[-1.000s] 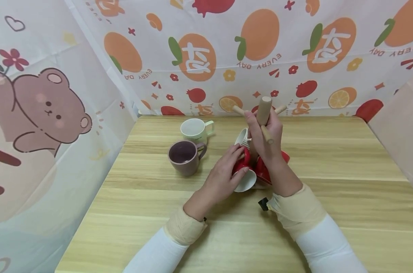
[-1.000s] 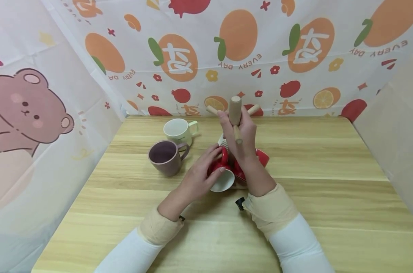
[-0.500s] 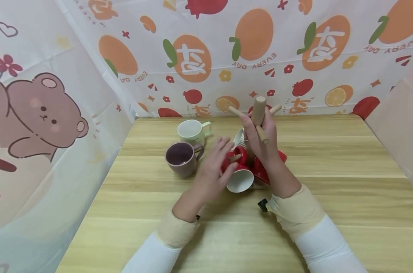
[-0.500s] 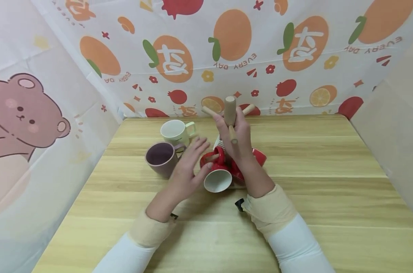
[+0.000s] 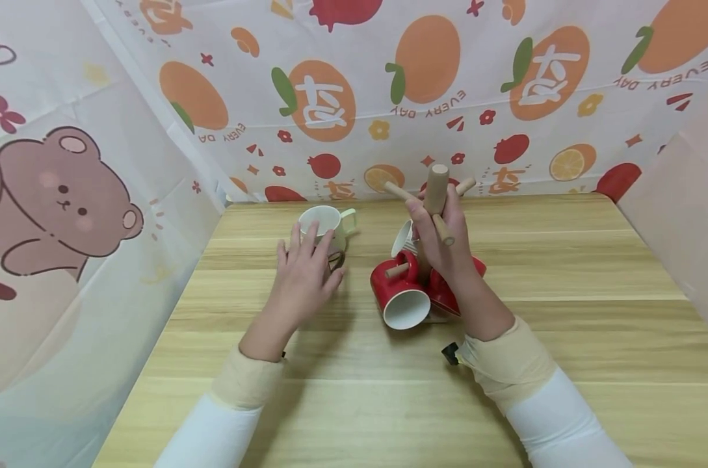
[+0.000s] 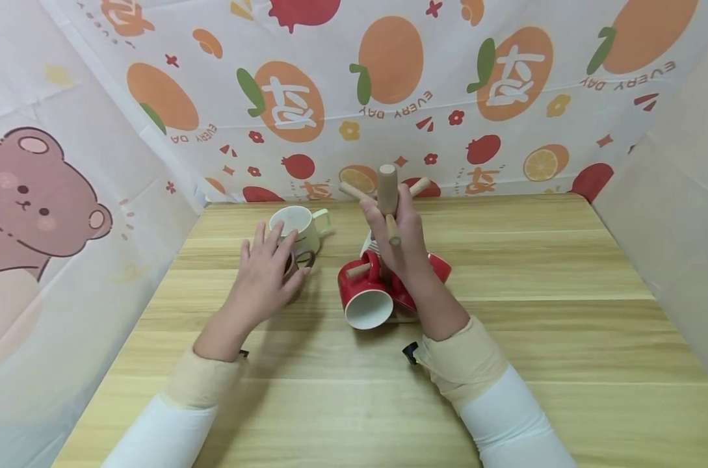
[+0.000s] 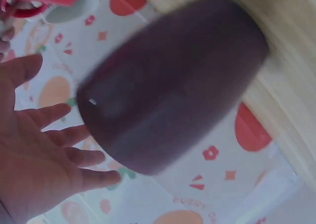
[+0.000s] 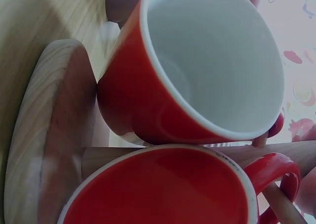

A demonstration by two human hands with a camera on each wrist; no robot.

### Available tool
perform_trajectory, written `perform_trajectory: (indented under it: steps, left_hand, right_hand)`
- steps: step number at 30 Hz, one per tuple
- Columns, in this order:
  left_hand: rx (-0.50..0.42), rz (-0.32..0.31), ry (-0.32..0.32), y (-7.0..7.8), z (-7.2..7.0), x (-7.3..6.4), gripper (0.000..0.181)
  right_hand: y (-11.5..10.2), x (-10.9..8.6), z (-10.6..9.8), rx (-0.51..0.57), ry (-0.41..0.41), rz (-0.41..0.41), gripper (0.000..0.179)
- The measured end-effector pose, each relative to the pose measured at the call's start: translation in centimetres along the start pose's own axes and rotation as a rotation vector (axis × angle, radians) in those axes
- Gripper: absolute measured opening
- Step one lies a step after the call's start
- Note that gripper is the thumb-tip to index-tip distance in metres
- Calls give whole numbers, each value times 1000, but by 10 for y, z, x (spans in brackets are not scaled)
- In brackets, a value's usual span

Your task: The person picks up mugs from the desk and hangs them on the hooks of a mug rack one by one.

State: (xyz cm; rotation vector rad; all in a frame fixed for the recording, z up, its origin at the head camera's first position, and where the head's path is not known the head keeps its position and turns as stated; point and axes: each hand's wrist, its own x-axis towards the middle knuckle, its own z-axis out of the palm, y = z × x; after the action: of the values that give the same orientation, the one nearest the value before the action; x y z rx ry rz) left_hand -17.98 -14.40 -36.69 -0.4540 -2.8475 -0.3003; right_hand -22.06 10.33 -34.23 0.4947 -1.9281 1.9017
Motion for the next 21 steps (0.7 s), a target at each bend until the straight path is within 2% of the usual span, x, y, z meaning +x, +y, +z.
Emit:
perform_trajectory:
  steps: [5,8,14,21]
  left_hand:
    - [112,-87,-123,-14,10,3,78]
    - [169,-107,-159,-19,19,2,81]
    - [211,-85,-143,-21,25,2,83]
    - [200,-69,-234,-20,16,2,87]
  right_hand:
    - [0,-1,-1,-4,-2,-6,32]
    - [0,-1,0,-1,-6,-2,27]
    - [-1,-2,0,5,4,-16,27]
    - [0,-2,-1,-6,4,-13,29]
